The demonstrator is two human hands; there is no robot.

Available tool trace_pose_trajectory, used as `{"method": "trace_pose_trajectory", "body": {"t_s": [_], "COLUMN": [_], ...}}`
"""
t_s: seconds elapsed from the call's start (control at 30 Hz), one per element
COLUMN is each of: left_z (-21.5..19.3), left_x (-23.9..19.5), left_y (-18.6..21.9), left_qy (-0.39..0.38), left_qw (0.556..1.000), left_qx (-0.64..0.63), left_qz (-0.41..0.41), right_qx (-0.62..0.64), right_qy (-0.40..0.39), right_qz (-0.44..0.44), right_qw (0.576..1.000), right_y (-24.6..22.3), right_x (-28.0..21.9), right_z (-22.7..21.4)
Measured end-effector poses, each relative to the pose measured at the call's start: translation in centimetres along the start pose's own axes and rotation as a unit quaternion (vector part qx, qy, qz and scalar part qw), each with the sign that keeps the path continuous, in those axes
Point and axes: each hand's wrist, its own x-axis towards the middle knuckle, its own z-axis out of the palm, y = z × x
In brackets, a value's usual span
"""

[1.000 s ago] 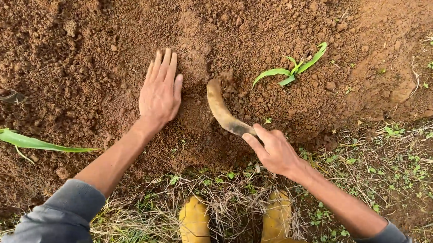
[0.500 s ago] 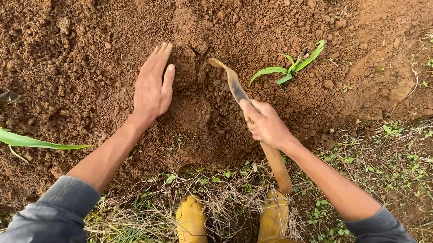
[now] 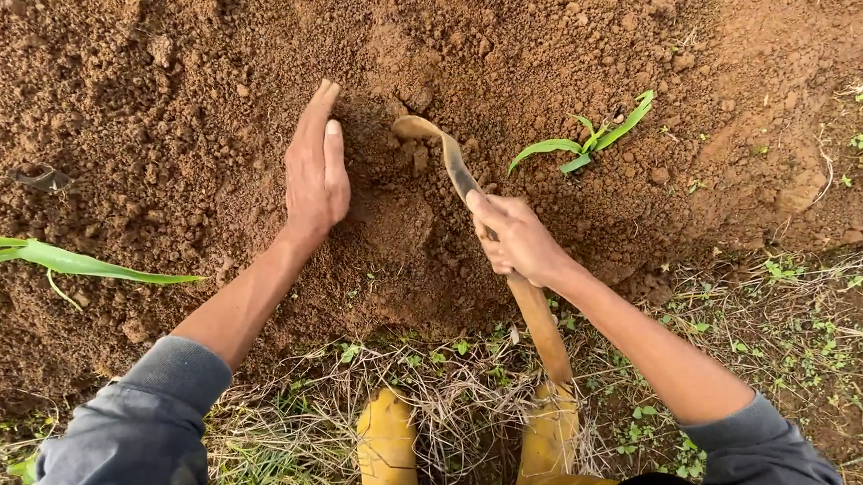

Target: Using a sickle to loosen soil and hands to mound it around the base of young plants in a field.

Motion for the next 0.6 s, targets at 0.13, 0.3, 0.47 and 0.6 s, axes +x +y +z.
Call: {"method": "trace_pose_trajectory", "body": {"t_s": [0.13,0.3,0.47,0.6], "left_z": [0.1,0.3,0.3,-0.3], "left_x": [-0.5,-0.3,0.6,0.0], "left_y": [-0.1,-0.6,-2.3,-1.7], "left_qy": [-0.111,-0.123,-0.010,-0.041], "left_qw": [0.989,0.987,0.999,0.999], "left_qx": [0.097,0.099,-0.026,-0.014], "left_qz": [0.024,0.019,0.018,0.012], "right_qx": [-0.027,-0.107,-0.261,-0.329], "right_qy": [0.014,0.039,-0.073,-0.061], "right_qz": [0.050,0.034,0.001,-0.005], "right_qw": [0.998,0.993,0.963,0.942], "right_y": [1.2,-1.7,0.0,1.5], "right_x": [-2.6,-6.6,-7.3,-7.0], "right_z": [-1.2,0.4,3.8,2.0]}}
